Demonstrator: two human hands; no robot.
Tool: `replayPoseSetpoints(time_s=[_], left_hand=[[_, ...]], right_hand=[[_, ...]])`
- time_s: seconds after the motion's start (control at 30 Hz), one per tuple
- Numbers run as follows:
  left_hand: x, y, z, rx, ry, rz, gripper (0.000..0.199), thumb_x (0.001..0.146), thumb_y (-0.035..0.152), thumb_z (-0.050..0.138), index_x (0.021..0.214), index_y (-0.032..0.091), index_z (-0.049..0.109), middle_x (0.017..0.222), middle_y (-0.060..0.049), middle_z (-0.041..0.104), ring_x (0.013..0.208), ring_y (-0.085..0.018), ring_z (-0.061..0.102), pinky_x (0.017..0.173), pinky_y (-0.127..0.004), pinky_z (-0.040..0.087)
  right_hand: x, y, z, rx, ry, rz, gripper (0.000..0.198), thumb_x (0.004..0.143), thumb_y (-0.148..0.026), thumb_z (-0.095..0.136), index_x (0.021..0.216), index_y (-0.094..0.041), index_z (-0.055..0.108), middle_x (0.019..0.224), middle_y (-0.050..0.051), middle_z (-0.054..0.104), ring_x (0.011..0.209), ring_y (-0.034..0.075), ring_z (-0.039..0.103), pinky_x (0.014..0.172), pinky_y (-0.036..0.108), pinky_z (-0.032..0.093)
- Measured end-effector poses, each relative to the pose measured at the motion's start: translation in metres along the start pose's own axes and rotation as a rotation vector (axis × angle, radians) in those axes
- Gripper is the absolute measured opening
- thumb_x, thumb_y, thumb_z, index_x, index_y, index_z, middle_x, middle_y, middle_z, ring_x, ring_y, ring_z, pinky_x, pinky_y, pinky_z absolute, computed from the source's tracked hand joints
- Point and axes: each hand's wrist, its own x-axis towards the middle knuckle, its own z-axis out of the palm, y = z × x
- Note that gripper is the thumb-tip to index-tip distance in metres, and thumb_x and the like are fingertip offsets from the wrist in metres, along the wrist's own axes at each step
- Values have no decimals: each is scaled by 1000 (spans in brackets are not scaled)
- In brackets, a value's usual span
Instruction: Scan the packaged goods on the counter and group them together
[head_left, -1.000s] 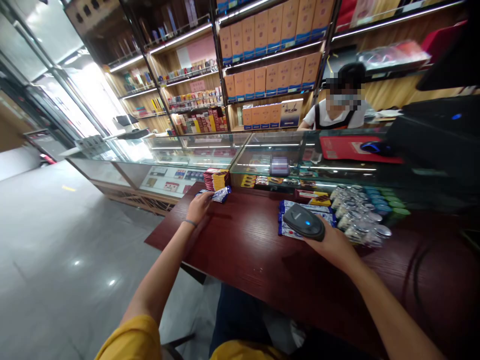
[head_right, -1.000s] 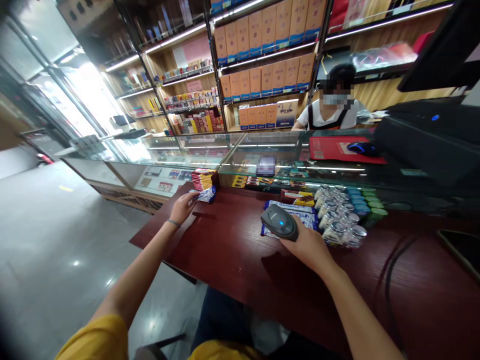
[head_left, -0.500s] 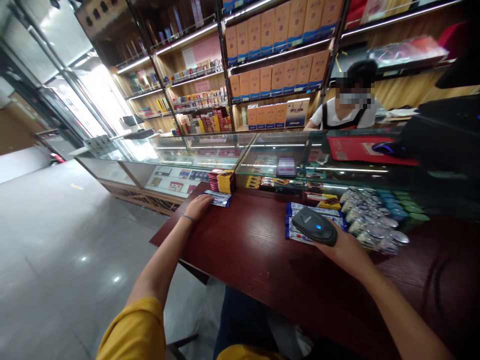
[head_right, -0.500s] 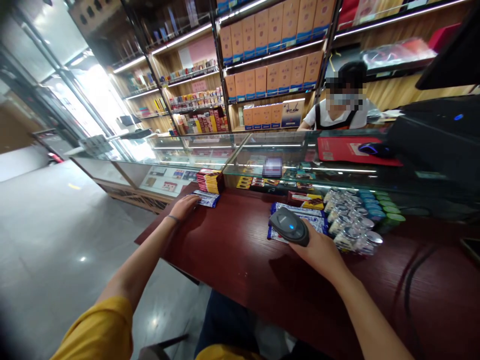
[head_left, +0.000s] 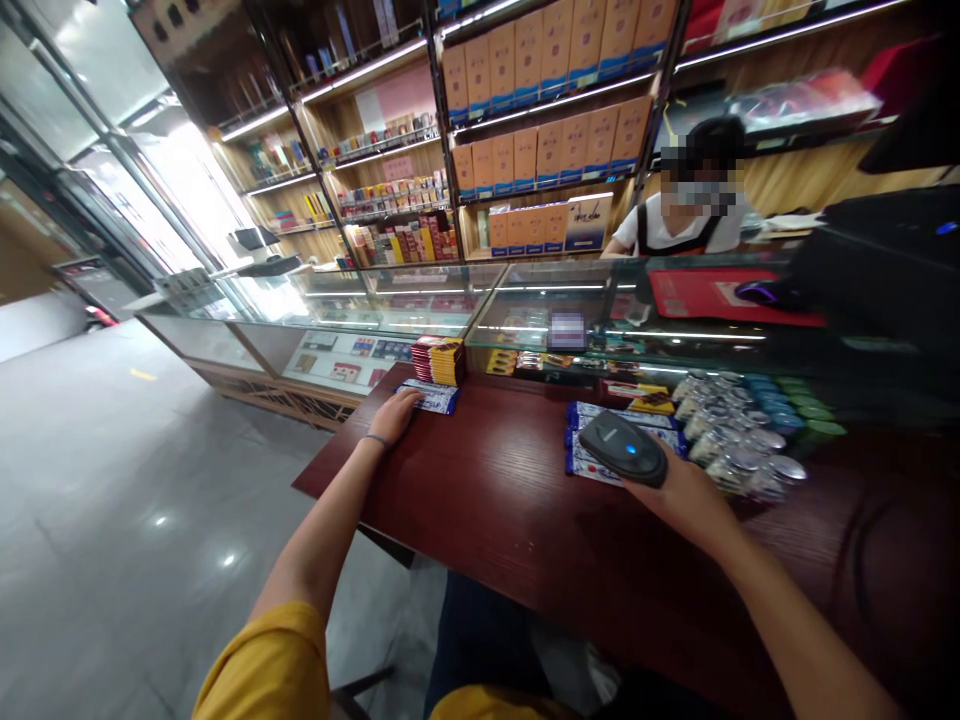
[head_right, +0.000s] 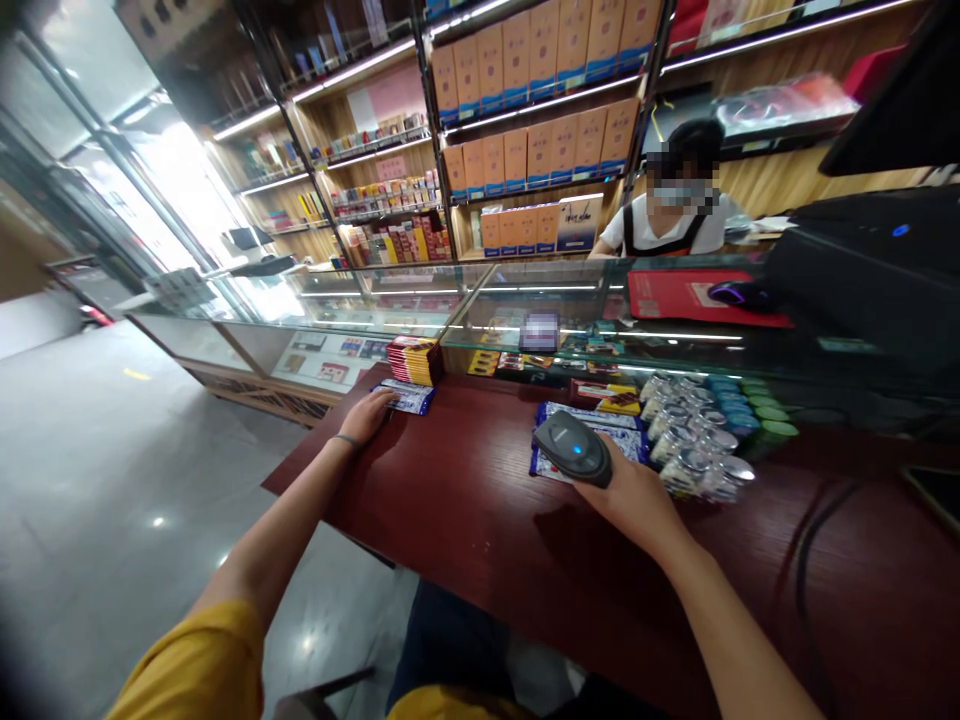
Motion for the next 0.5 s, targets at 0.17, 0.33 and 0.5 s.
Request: replayPoseSetpoints(time_s=[0.17,0.33,0.5], left_hand=[[1,25,11,-64,85,-93,50,89,10,50,136,19,62,145,-12,59,136,-26,56,118,-45,45],[20,82,18,-147,226,-78,40,98,29,55,137,20,61,146,-14,57,139,-28,52,120,-48,42],[47,158,29,-227,228,7,39,100,34,57,137,22,61,149,-14,55,141,-29,50,121,-50,41]], right_hand=[[1,-7,-3,-38,54,32,63,76,-51,68,133,-25,58,100,12,79,103,40,74,80,44,56],[1,-4,-9,23,130,-40,59,80,-48,67,133,-24,59,106,12,79,109,37,72,87,44,57],[2,3,-22,123,185,-70,56,78,-42,70,131,-24,62,114,11,78,114,36,71,96,49,55]])
